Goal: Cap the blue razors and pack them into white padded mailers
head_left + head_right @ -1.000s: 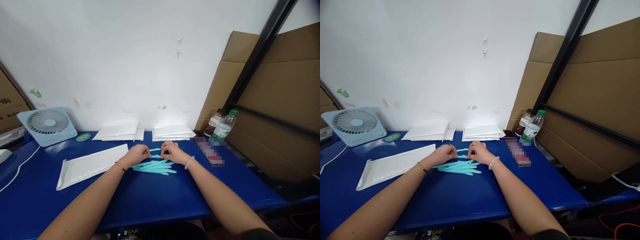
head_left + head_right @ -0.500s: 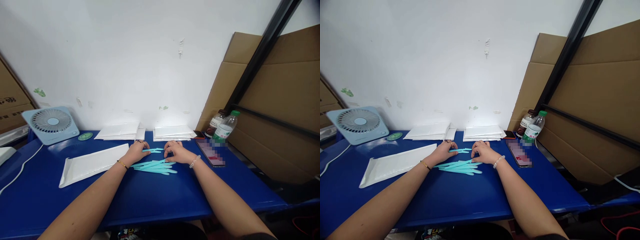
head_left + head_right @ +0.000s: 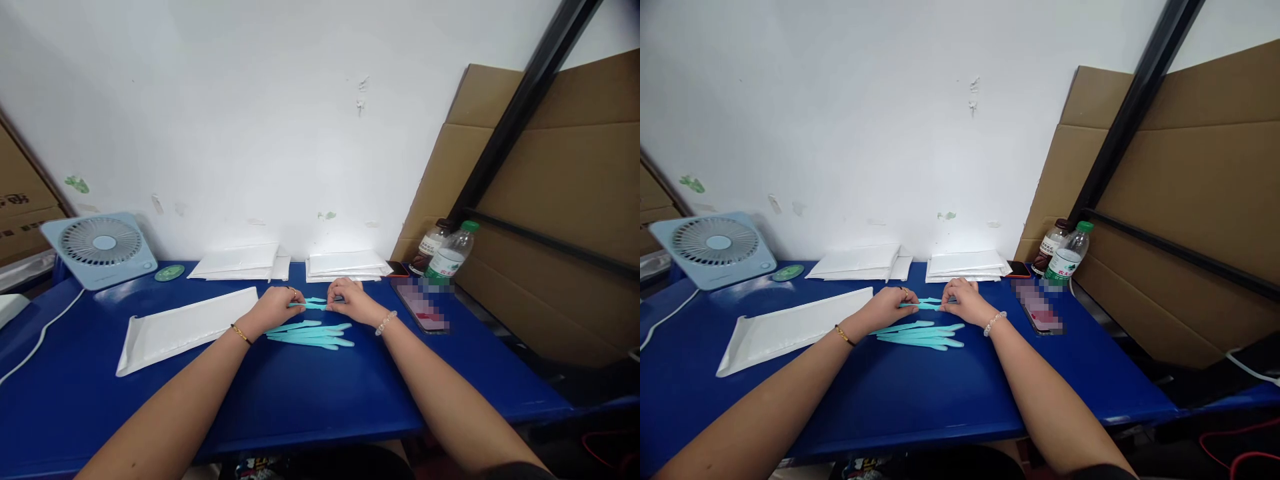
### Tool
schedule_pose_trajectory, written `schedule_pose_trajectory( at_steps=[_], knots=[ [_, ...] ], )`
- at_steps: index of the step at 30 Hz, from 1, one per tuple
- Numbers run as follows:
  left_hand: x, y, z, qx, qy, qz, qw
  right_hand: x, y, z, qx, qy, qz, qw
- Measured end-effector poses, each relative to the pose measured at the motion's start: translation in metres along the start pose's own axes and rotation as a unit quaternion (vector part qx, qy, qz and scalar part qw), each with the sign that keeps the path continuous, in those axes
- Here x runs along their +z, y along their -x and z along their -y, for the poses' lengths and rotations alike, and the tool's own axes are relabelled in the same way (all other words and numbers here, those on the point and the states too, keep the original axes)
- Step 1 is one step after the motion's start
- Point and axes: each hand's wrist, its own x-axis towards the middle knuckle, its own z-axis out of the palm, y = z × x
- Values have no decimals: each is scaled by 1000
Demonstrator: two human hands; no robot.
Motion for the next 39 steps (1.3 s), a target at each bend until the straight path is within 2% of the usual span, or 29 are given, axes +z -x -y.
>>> schedule_pose_trajectory(
  at_steps=[5, 10, 14, 16, 18, 21, 24, 28, 32, 36, 39],
  knots=[
    [0, -4, 0, -31, -32, -4, 999, 1, -1, -5, 9, 6, -7, 1000],
    [-4, -4, 15, -71, -48, -2, 996, -2, 0, -24, 58, 20, -5, 998],
    [-9, 2, 19, -67, -42, -26, 997, -8, 1, -25, 76, 19, -29, 997],
    [-12, 4, 15, -45, -38, 3, 998, -9, 1, -17, 56, 14, -33, 998],
    [-12, 6, 9, -25, -34, 57, 997, -8, 1, -6, 32, 6, -22, 999],
    [-6, 6, 3, -34, -36, 102, 994, 0, 1, 9, 7, 2, 13, 1000],
    [0, 4, 1, -41, -42, 80, 995, 7, 0, 17, -7, 6, 47, 999],
    [3, 0, -2, -32, -34, 33, 998, 8, -1, 17, -17, 12, 43, 999],
    [3, -5, -1, -44, -54, -2, 998, 1, -1, 6, -7, 42, 17, 999],
    [6, -8, 7, -78, -69, -28, 994, -10, 2, -10, 45, 67, -7, 997],
    [11, -8, 15, -69, -68, -48, 994, -23, 7, -13, 50, 64, 9, 997]
  ],
)
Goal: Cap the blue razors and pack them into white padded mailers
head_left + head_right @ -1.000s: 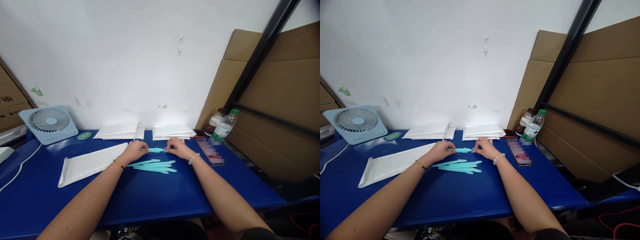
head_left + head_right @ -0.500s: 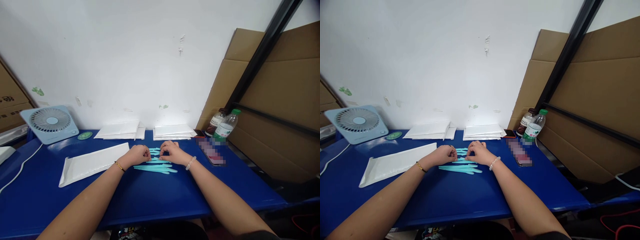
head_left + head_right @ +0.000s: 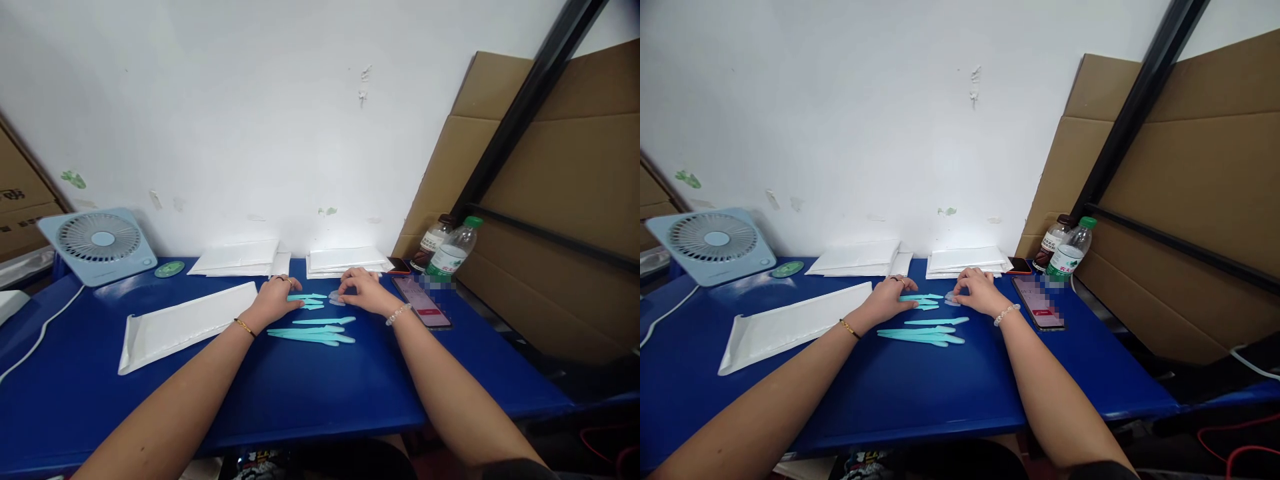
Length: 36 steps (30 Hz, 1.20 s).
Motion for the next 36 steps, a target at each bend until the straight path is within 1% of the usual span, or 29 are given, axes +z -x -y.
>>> schedule_pose_trajectory(
  at_steps=[2, 4, 5, 7, 10, 12, 13, 15, 18, 21, 26, 28, 29, 31, 33, 36],
  knots=[
    [5, 0, 3, 21, 8, 0, 1000, -7, 4, 2, -25, -7, 54, 998],
    [8, 0, 5, 35, 14, 17, 999, -10, 7, 6, -44, -4, 115, 992],
    [10, 0, 5, 36, 14, 27, 999, -10, 8, 8, -48, 1, 136, 990],
    [10, 1, 4, 27, 10, 32, 999, -7, 9, 12, -49, 8, 151, 987],
    [4, 4, -1, 10, 13, -2, 1000, -2, 7, 16, -56, -1, 148, 987],
    [-2, 7, -8, 35, 39, -15, 999, 1, 5, 19, -62, -12, 133, 989],
    [-5, 9, -11, 57, 55, -9, 997, 2, 4, 20, -63, -17, 120, 991],
    [-9, 11, -18, 97, 67, 21, 993, 3, 3, 24, -64, -24, 91, 993],
    [-10, 11, -25, 115, 38, 53, 991, 6, 2, 27, -67, -27, 59, 996],
    [-10, 8, -23, 100, 10, 37, 994, 7, 0, 21, -61, -13, 40, 997],
    [-8, 7, -4, 37, -11, 34, 999, 3, 0, 4, -9, -1, 24, 1000],
    [-5, 7, 3, 38, -1, 19, 999, -2, 2, 5, -18, -18, 35, 999],
    [-3, 7, 5, 46, 6, 15, 999, -4, 3, 9, -34, -28, 49, 998],
    [1, 6, 8, 64, 19, 26, 997, -7, 7, 18, -71, -39, 93, 992],
    [3, 5, 10, 68, 27, 45, 996, -5, 9, 29, -96, -29, 133, 986],
    [2, 6, 8, 58, 33, 45, 997, 2, 10, 37, -107, -5, 151, 983]
  ],
)
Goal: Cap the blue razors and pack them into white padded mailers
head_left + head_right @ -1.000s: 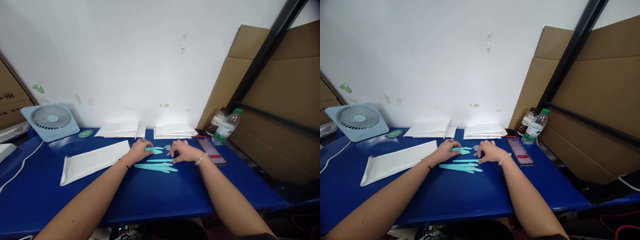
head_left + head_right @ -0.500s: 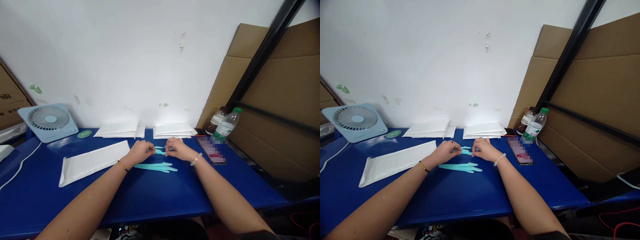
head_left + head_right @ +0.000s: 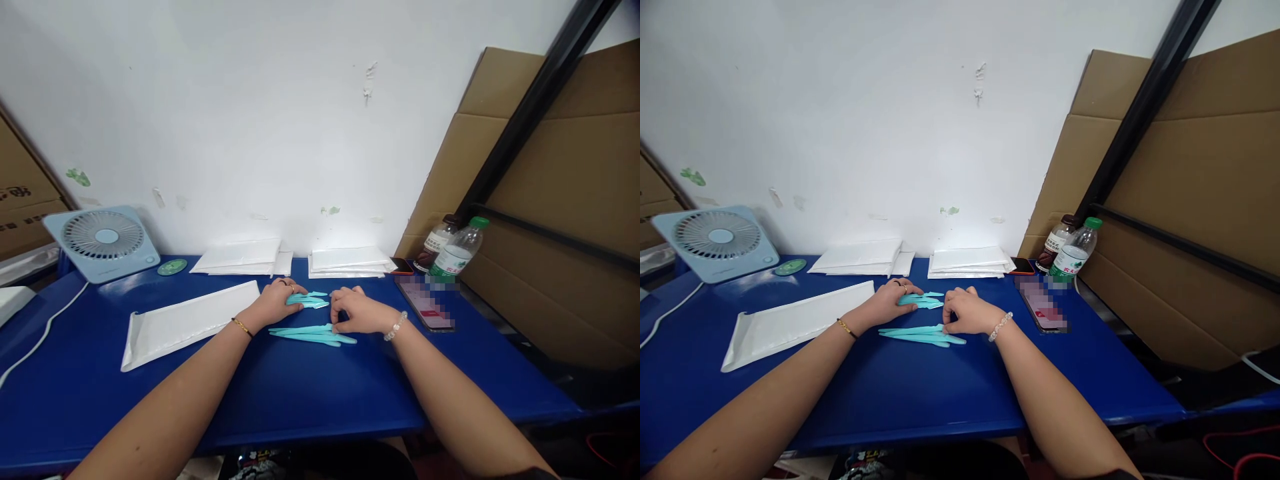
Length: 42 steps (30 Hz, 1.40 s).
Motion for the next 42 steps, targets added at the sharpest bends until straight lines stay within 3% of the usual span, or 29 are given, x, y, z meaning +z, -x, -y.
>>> schedule_pose_trajectory(
  at_steps=[4, 10, 17, 20, 22, 25, 27, 30, 37, 42],
  knots=[
    [-8, 4, -15, 19, 30, -28, 999, 4, -4, -1, 3, -6, -24, 1000],
    [-13, 5, -35, 66, 33, 12, 997, 1, -5, -3, 31, 6, -104, 994],
    [-13, 1, -17, -3, -13, -22, 1000, -1, -2, -20, 73, 42, -116, 990],
    [-10, 1, -5, -4, -12, -32, 999, -7, 3, -22, 84, 18, -124, 988],
    [-7, 1, 0, 2, -10, -26, 1000, -11, 7, -15, 63, -7, -102, 993],
    [-3, 0, 1, -1, -13, -19, 1000, -14, 12, 0, 24, -32, 2, 999],
    [-4, 1, -4, -3, -11, -35, 999, -13, 13, 9, 21, -23, 61, 998],
    [-9, 4, -19, 16, 15, -51, 998, -10, 12, 17, 33, -5, 91, 995],
    [-18, 16, -50, 85, 71, 90, 990, -8, 6, 14, 38, -48, 23, 998],
    [-14, 12, -44, 75, 50, 97, 991, -6, 2, 7, 46, -98, -21, 994]
  ],
)
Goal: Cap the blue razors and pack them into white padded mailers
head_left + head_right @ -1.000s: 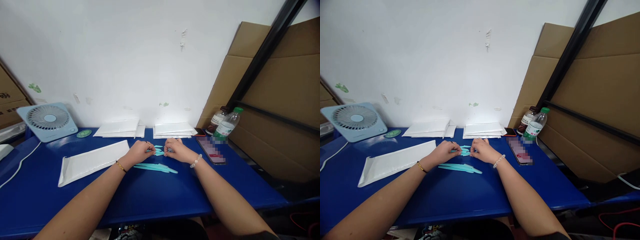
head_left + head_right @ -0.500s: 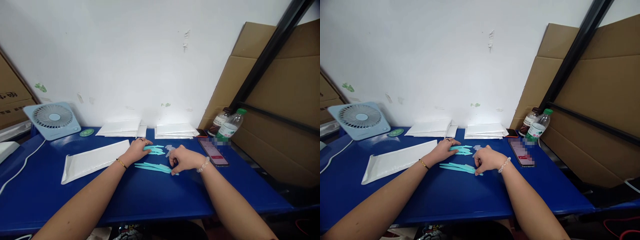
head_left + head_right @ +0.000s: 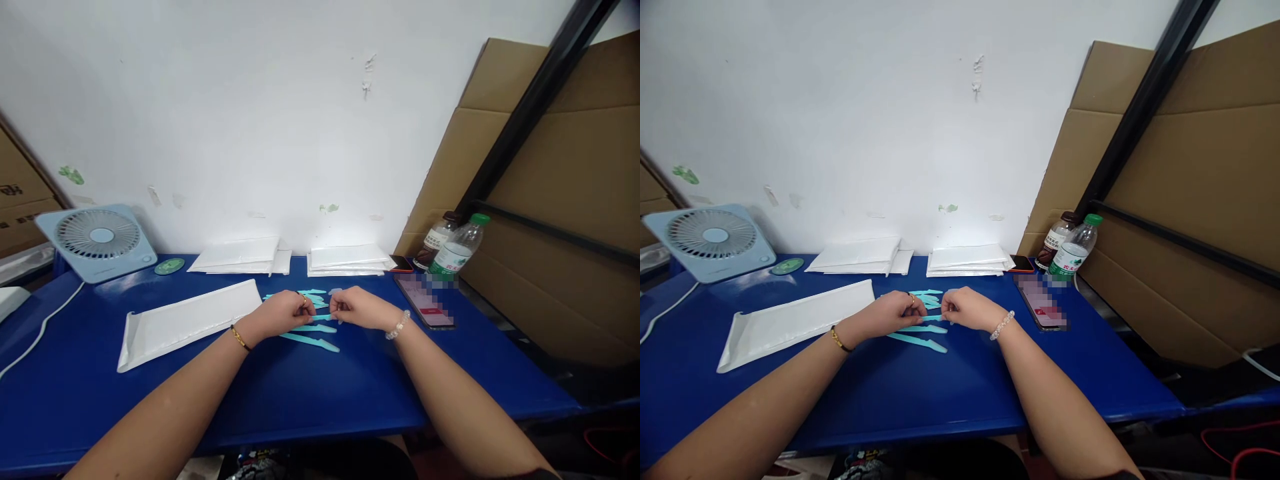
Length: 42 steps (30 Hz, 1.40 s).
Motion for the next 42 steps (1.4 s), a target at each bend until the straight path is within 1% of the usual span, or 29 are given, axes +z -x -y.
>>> schedule_pose_trajectory(
  at_steps=[3, 5, 8, 11, 13, 16, 19, 21, 23, 25, 27, 28, 31, 35, 36, 38, 40, 42],
  knots=[
    [-1, -3, 8, -6, -32, -40, 999, -2, -2, -7, 9, -31, -18, 999],
    [-3, -4, 14, -21, -66, -66, 995, -4, -2, -15, 22, -31, -39, 999],
    [-3, -5, 24, -52, -105, -95, 989, -7, -2, -26, 44, -5, -75, 996],
    [-1, -5, 31, -73, -120, -113, 984, -7, -1, -24, 22, 38, -98, 994],
    [1, -6, 33, -75, -124, -114, 983, -2, -2, -15, -10, 49, -73, 996],
    [1, -5, 31, -72, -121, -116, 983, 9, -4, -1, -43, 61, -10, 997],
    [-2, -3, 24, -65, -88, -135, 985, 17, -7, 4, -51, 72, 13, 996],
    [-4, 0, 17, -47, -45, -128, 990, 19, -8, 4, -49, 75, 10, 996],
    [-4, 2, 11, -22, -8, -87, 996, 18, -8, 3, -47, 81, -1, 996],
    [-3, 2, 7, -6, -1, -37, 999, 16, -8, 2, -44, 88, -21, 995],
    [-1, 0, 5, -3, -12, -22, 1000, 14, -8, 2, -42, 91, -41, 994],
    [-1, -1, 5, -5, -21, -27, 999, 12, -8, 0, -41, 92, -49, 994],
    [-2, -3, 10, -21, -54, -65, 996, 7, -8, -8, -30, 104, -70, 992],
    [-4, -3, 22, -49, -101, -93, 989, -3, -5, -24, 32, 101, -109, 988],
    [-3, -3, 25, -52, -111, -97, 988, -6, -4, -25, 41, 96, -115, 988],
    [-2, -4, 28, -54, -126, -107, 985, -9, -1, -22, 35, 87, -119, 988],
    [-1, -4, 27, -57, -123, -114, 984, -8, 2, -11, 4, 75, -96, 993],
    [-1, -3, 22, -57, -101, -110, 987, -4, 4, 1, -36, 59, -32, 997]
  ],
)
